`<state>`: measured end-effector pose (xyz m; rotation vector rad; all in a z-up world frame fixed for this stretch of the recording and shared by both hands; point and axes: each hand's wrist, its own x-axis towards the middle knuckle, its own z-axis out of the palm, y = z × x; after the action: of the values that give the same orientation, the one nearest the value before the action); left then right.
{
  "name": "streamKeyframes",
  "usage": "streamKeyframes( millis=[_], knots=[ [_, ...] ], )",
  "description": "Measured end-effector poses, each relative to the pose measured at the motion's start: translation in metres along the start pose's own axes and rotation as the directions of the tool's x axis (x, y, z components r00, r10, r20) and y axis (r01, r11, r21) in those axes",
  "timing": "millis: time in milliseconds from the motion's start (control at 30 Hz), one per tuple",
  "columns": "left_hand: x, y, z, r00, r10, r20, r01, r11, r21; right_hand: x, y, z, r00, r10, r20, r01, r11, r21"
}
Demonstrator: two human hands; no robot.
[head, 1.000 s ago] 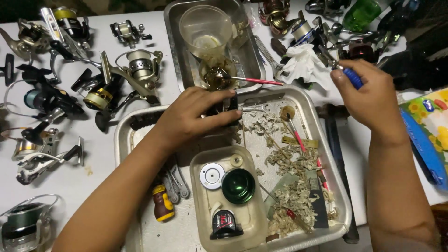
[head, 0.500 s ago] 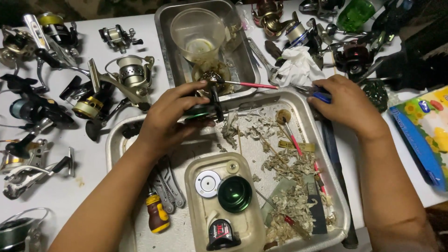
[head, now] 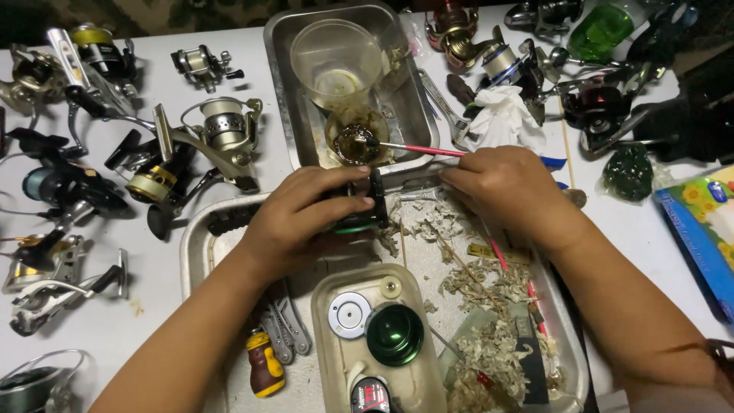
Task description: The person disassembles a fishing reel, removes the spool, and cleans the internal components using a brush and a scraper. They wipe away old grease and debris from the reel's body and spool, then reassemble the parts.
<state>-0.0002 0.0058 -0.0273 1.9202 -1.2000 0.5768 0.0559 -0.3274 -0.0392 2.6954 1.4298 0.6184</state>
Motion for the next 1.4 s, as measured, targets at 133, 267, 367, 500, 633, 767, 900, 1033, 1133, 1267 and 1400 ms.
streamKeyframes(
  millis=[133,267,367,500,633,767,900,1033,1133,1267,1400],
  knots=[
    [0.003,0.003,0.014,0.979,0.008,-0.202,-0.003,1.0,0.025,-0.003,0.0,0.015,1.0,0.017,-0.013,-0.017,1.0,0.012],
    [0.003,0.004,0.017,0.976,0.025,-0.217,-0.02,0.999,0.029,-0.004,-0.003,0.018,0.999,0.038,-0.026,-0.039,0.997,-0.06],
    [0.005,0.005,0.016,0.978,0.03,-0.207,-0.023,0.999,0.038,-0.003,-0.005,0.018,0.998,0.049,-0.036,-0.051,0.996,-0.076],
    [0.003,0.003,0.019,0.977,0.041,-0.209,-0.028,0.998,0.062,-0.004,-0.005,0.023,0.997,0.072,-0.032,-0.074,0.994,-0.083],
    [0.0,0.0,0.024,0.976,0.044,-0.215,-0.03,0.997,0.065,-0.002,-0.009,0.02,0.994,0.103,-0.027,-0.105,0.992,-0.068],
    [0.003,0.002,0.019,0.978,0.043,-0.203,-0.03,0.997,0.067,0.0,-0.011,0.019,0.992,0.127,0.0,-0.127,0.99,-0.06],
    [0.005,0.005,0.016,0.978,0.048,-0.202,-0.034,0.997,0.073,-0.003,-0.008,0.023,0.989,0.15,0.019,-0.149,0.987,-0.052],
    [0.005,0.004,0.017,0.978,0.05,-0.203,-0.036,0.997,0.075,-0.002,-0.011,0.017,0.985,0.17,0.031,-0.169,0.985,-0.045],
    [0.007,0.005,0.014,0.978,0.048,-0.204,-0.032,0.996,0.08,-0.003,-0.011,0.009,0.985,0.173,0.011,-0.171,0.982,-0.085],
    [0.009,0.008,0.011,0.98,0.039,-0.195,-0.024,0.997,0.078,-0.002,-0.011,0.003,0.98,0.194,0.044,-0.191,0.98,-0.064],
    [0.01,0.01,0.009,0.983,0.038,-0.182,-0.021,0.996,0.091,-0.005,-0.009,0.002,0.965,0.249,0.084,-0.246,0.968,-0.038]
  ],
)
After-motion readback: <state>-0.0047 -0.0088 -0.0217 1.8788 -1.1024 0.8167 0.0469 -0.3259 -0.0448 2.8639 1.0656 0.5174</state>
